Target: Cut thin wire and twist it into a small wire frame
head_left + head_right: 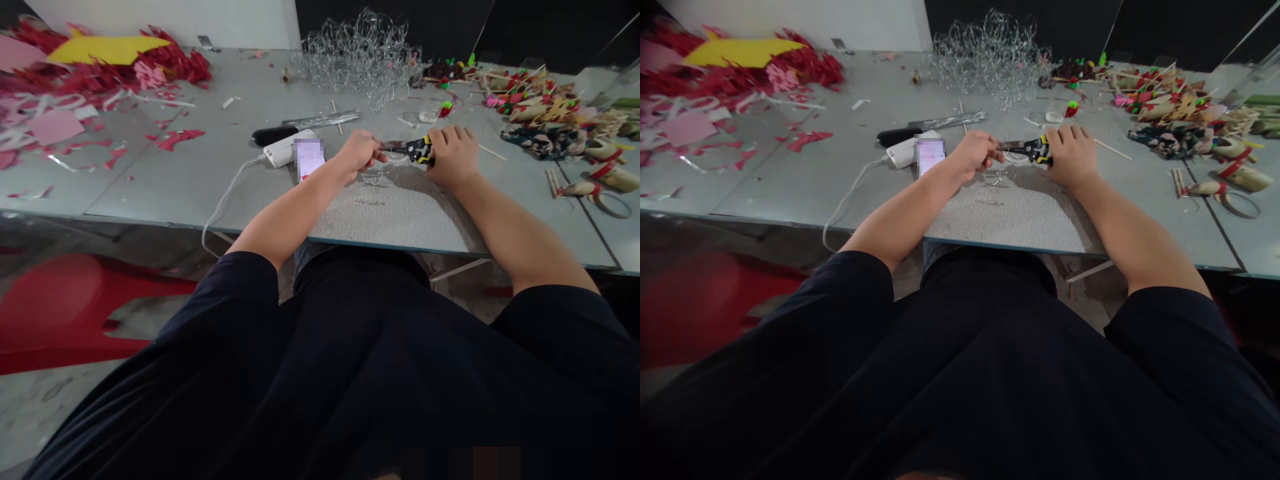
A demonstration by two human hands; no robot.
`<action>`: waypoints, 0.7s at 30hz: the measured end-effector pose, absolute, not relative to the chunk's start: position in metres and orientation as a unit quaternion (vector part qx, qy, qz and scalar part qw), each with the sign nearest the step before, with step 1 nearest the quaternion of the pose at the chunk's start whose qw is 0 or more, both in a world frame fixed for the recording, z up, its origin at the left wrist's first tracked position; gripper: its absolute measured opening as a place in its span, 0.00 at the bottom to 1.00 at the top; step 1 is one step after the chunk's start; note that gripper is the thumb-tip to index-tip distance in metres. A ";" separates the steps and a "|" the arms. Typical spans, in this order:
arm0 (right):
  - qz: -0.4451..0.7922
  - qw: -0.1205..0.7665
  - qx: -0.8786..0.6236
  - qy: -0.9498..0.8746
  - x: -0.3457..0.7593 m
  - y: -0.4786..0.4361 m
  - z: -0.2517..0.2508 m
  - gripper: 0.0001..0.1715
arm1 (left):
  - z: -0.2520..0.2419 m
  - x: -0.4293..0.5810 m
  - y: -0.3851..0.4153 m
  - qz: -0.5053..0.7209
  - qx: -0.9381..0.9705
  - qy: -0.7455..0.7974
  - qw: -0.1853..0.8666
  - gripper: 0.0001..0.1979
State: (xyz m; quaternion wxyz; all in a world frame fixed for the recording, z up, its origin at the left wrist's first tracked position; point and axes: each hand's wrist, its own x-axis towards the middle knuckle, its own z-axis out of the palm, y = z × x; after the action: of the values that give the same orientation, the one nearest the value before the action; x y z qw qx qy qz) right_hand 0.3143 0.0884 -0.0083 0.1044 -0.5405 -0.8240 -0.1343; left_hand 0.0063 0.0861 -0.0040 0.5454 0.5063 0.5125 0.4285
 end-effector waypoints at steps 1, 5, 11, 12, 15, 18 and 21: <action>-0.136 0.103 -0.543 -0.822 0.313 0.087 -0.008 0.46 | -0.003 0.006 0.085 0.427 0.506 0.510 0.549 0.13; -0.139 0.103 -0.543 -0.821 0.311 0.084 -0.007 0.43 | -0.002 0.007 0.084 0.427 0.500 0.511 0.554 0.15; -0.161 0.107 -0.537 -0.821 0.313 0.088 -0.011 0.38 | -0.009 0.009 0.091 0.439 0.509 0.503 0.542 0.14; -0.166 0.109 -0.534 -0.822 0.313 0.089 -0.012 0.37 | -0.009 0.009 0.091 0.440 0.511 0.499 0.544 0.15; -0.168 0.111 -0.533 -0.822 0.312 0.091 -0.015 0.37 | -0.008 0.009 0.089 0.436 0.508 0.500 0.549 0.16; -0.154 0.110 -0.539 -0.821 0.312 0.091 -0.016 0.39 | -0.007 0.010 0.087 0.433 0.500 0.506 0.554 0.17; -0.142 0.110 -0.546 -0.818 0.312 0.090 -0.016 0.39 | -0.007 0.012 0.086 0.438 0.494 0.500 0.560 0.16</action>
State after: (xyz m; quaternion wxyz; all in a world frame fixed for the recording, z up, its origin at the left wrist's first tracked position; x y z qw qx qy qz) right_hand 0.3118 0.0903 -0.0159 0.1098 -0.5464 -0.8180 -0.1423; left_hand 0.0116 0.0858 -0.0072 0.5604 0.4944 0.4999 0.4378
